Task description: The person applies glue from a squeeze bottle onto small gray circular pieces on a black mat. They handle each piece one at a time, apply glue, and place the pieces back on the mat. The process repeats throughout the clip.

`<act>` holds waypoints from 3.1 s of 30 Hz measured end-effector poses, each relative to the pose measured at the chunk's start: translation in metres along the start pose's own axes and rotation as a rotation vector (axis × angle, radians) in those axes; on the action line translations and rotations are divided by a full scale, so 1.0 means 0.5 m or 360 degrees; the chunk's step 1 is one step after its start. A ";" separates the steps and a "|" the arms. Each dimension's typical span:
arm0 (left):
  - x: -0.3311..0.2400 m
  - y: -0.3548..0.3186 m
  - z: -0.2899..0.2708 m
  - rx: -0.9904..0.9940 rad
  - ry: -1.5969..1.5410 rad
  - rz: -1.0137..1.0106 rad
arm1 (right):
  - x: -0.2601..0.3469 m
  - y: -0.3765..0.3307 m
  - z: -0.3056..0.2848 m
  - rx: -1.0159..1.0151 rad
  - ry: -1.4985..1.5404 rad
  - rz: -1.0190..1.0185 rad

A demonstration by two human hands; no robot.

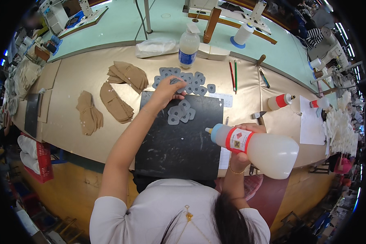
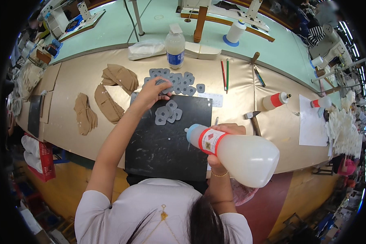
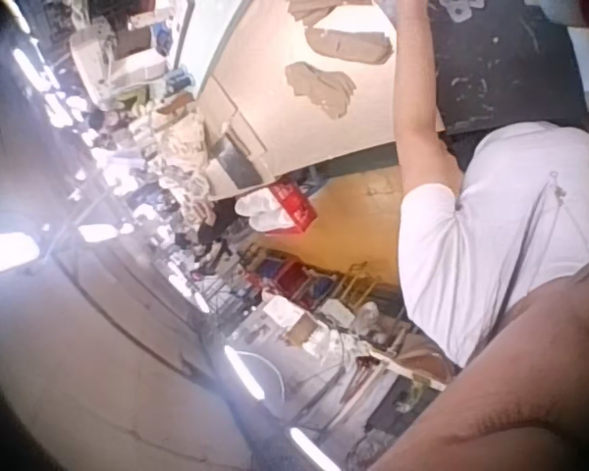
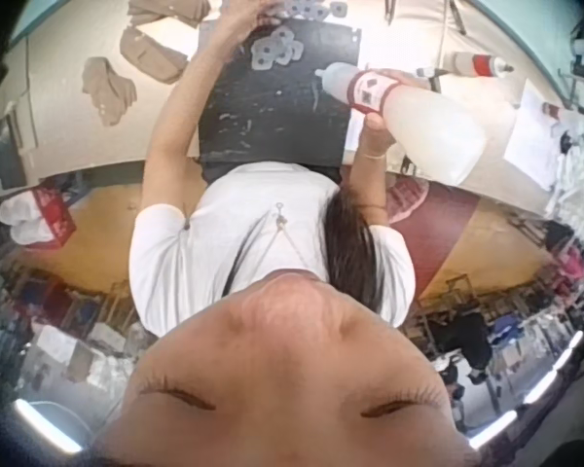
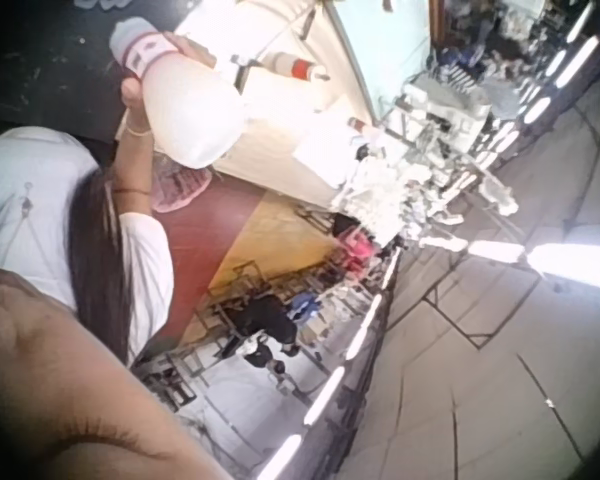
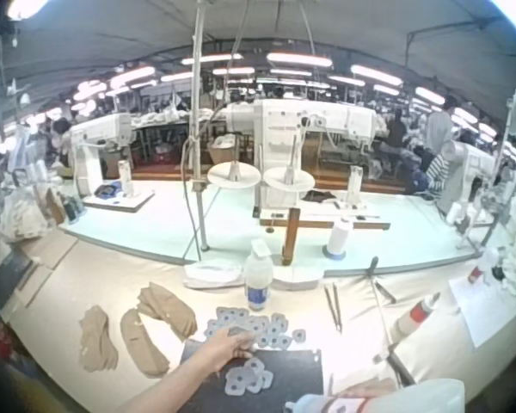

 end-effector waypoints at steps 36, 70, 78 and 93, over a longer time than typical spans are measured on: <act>-0.033 -0.279 0.012 0.0307 -0.0103 -0.0018 | 0.029 0.005 0.044 0.0098 0.0016 -0.0399; -0.025 -0.060 0.000 -0.0144 0.0304 0.0401 | -0.002 -0.017 0.033 0.0197 0.0031 -0.0218; -0.038 0.059 -0.013 -0.0251 0.0801 0.0430 | 0.001 -0.009 0.012 0.0164 -0.0009 -0.0191; -0.015 -0.096 -0.039 0.0299 -0.0407 -0.0227 | 0.003 -0.002 0.035 0.0083 -0.0026 -0.0176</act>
Point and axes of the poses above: each hand's wrist, its own y-axis towards the middle knuckle, its own z-axis out of the palm, x = y × z, the point moved 7 cm from there along y, towards the middle knuckle, and after that the axes turned 14 degrees about -x, right-handed, at the moved point
